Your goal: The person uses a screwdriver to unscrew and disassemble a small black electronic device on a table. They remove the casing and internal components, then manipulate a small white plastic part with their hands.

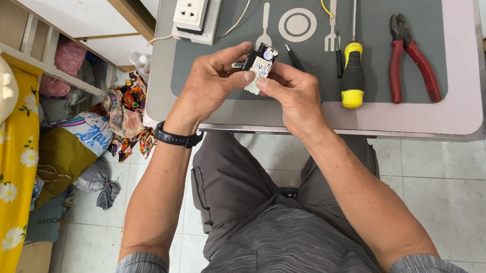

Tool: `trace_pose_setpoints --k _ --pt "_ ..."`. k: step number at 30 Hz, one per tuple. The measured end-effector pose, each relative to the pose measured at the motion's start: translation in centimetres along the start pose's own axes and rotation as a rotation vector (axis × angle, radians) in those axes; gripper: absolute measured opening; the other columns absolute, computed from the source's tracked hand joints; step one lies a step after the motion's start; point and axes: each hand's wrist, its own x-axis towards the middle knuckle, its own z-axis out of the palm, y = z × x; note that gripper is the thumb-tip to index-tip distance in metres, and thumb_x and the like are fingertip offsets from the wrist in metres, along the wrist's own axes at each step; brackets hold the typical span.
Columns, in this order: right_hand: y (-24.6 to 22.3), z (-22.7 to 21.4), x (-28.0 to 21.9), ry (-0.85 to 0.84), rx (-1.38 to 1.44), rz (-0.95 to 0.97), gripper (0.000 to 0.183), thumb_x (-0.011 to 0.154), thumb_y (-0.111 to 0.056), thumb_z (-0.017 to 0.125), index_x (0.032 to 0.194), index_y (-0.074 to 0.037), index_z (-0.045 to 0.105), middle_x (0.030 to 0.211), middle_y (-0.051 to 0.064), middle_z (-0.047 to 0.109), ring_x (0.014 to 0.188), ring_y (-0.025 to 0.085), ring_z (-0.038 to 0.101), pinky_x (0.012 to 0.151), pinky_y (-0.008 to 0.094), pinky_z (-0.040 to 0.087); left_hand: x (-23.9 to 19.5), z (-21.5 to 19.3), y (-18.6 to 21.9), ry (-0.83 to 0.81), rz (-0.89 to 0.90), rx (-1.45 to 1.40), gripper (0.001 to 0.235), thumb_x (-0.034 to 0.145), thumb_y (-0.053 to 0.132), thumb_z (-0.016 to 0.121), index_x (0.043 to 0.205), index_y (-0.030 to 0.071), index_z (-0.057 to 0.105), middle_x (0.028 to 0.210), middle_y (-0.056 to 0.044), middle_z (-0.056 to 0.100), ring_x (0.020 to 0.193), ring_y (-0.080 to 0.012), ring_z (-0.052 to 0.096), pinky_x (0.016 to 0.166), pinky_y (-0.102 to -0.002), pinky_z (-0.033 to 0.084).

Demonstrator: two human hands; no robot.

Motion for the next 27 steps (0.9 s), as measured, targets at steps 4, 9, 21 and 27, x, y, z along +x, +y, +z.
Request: trace_pose_setpoints --k 4,9,21,27 --pt "0.2 -0.1 0.0 -0.018 0.004 -0.014 0.034 0.08 -0.011 0.073 0.113 -0.002 0.07 0.093 0.002 0.07 0.082 0.01 0.06 0.074 0.025 0.056 0.1 0.0 0.1 -0.014 0.014 -0.082 0.05 0.083 0.002 0.074 0.13 0.004 0.057 0.129 -0.013 0.063 0.116 -0.0142 0.059 0.094 -0.026 0.055" --pt "0.4 -0.3 0.1 -0.03 0.002 -0.019 0.038 0.08 -0.013 0.074 0.115 -0.001 0.069 0.094 0.002 0.07 0.082 0.01 0.059 0.076 0.026 0.056 -0.1 0.0 0.7 -0.02 -0.017 -0.098 0.051 0.081 0.004 0.075 0.129 0.004 0.058 0.128 -0.013 0.064 0.115 -0.0146 0.062 0.093 -0.025 0.056" --pt "-0.7 -0.2 -0.3 0.004 0.063 0.076 0.038 0.085 -0.023 0.067 0.115 0.0 0.068 0.093 0.01 0.071 0.079 0.018 0.067 0.073 0.029 0.059 -0.8 0.3 3.0 -0.057 -0.021 0.14 0.042 0.094 0.017 0.059 0.135 0.009 0.052 0.141 -0.011 0.054 0.127 -0.0145 0.054 0.099 -0.027 0.05" --pt "-0.6 -0.2 -0.5 -0.019 0.026 0.029 0.036 0.086 -0.024 0.066 0.113 0.0 0.068 0.092 0.009 0.07 0.084 0.016 0.067 0.072 0.028 0.06 -1.0 0.0 2.7 -0.091 0.025 0.128 0.045 0.094 0.013 0.059 0.137 0.008 0.05 0.141 -0.011 0.053 0.133 -0.0178 0.049 0.108 -0.03 0.044"
